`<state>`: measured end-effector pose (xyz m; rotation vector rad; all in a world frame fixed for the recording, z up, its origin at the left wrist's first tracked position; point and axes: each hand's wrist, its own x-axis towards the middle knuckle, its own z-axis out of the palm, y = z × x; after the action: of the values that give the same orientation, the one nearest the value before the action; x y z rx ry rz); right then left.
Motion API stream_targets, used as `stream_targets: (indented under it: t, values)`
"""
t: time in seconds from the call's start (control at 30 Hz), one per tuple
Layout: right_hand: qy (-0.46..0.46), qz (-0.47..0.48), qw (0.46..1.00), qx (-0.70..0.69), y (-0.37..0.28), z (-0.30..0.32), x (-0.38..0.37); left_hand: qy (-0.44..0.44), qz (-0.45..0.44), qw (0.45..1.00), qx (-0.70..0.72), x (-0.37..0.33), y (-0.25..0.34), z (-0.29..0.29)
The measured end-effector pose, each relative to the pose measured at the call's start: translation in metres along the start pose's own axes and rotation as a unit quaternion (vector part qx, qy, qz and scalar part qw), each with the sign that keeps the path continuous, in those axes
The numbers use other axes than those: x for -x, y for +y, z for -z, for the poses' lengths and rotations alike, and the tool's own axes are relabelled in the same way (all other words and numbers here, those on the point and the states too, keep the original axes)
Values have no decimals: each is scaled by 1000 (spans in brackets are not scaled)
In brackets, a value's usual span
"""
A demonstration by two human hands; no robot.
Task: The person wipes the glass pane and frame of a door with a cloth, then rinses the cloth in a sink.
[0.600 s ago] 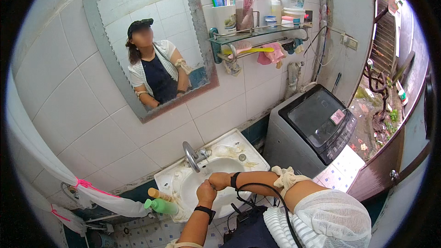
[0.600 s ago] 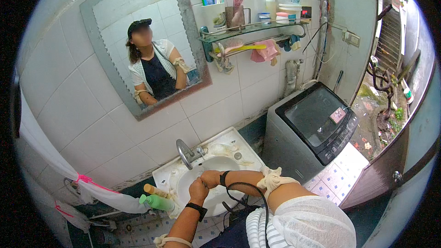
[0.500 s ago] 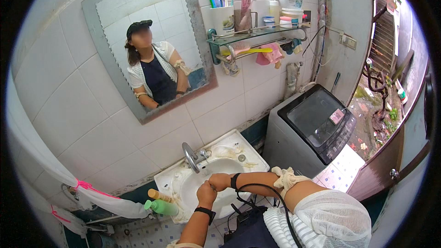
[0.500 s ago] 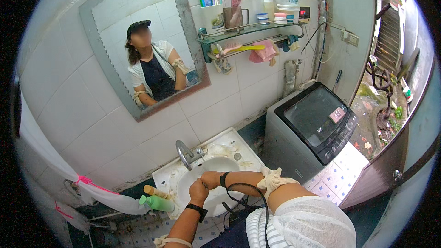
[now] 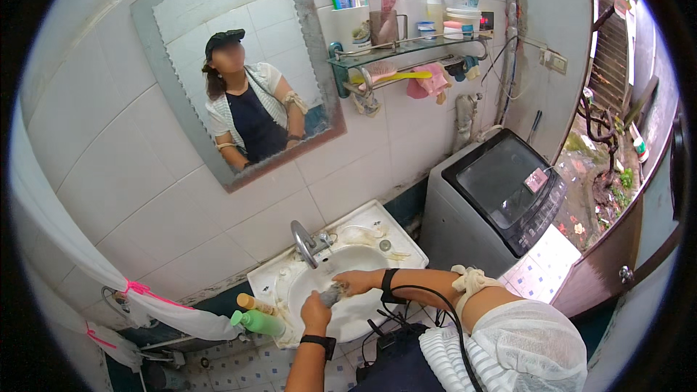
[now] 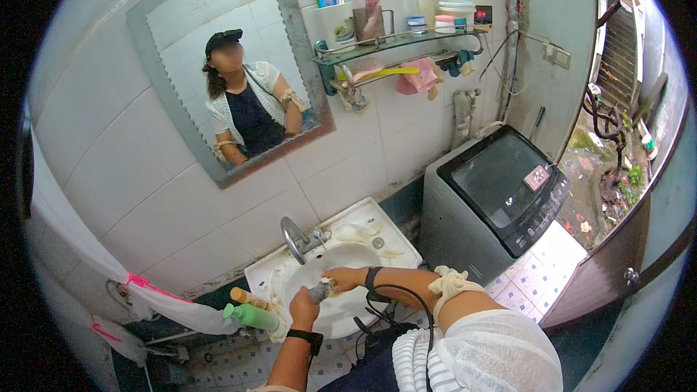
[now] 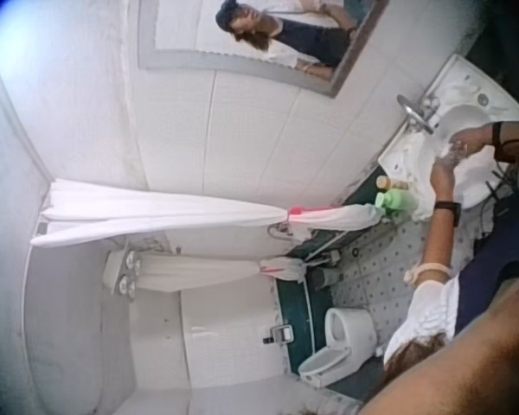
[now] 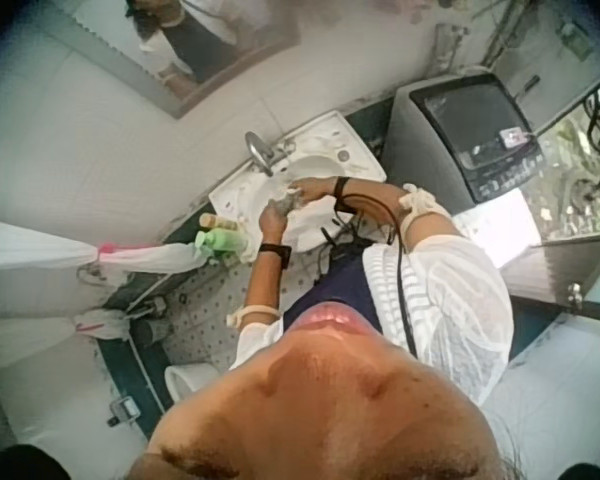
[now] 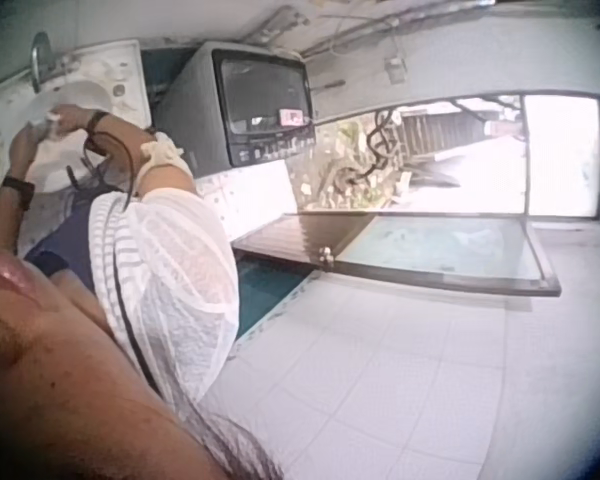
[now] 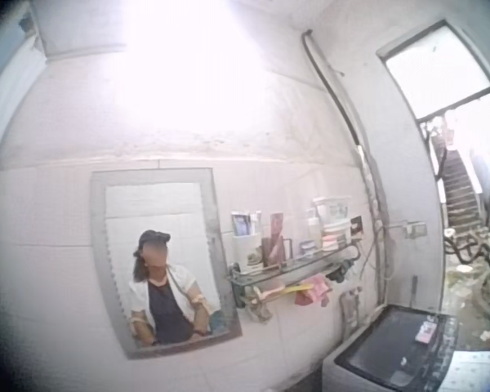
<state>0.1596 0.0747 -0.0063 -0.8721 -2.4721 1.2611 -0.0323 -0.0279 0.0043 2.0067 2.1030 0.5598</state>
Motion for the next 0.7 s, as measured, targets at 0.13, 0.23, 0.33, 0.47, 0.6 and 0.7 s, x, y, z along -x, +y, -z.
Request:
stream_targets:
  t: [0.13,0.23,0.33,0.47,0.6,0.7]
  values:
    - [-132,-76,946,285,18,14,15,-35,111,993,-33,19,-30,-1]
    - [5,-57,986,160,25,21,30,37,105,992,-65,32,-32,-6]
    - [19,-43,982,185,22,25,41,39,129,990,-43,33,-25,-7]
    - [-14,-40,992,118,28,27,55,45,141,989,-5,34,-15,-10]
    - [24,-25,999,26,10,58,106,-14,142,990,15,32,11,13]
    - [58,-46,997,-8,7,87,160,5,142,990,18,33,-1,4]
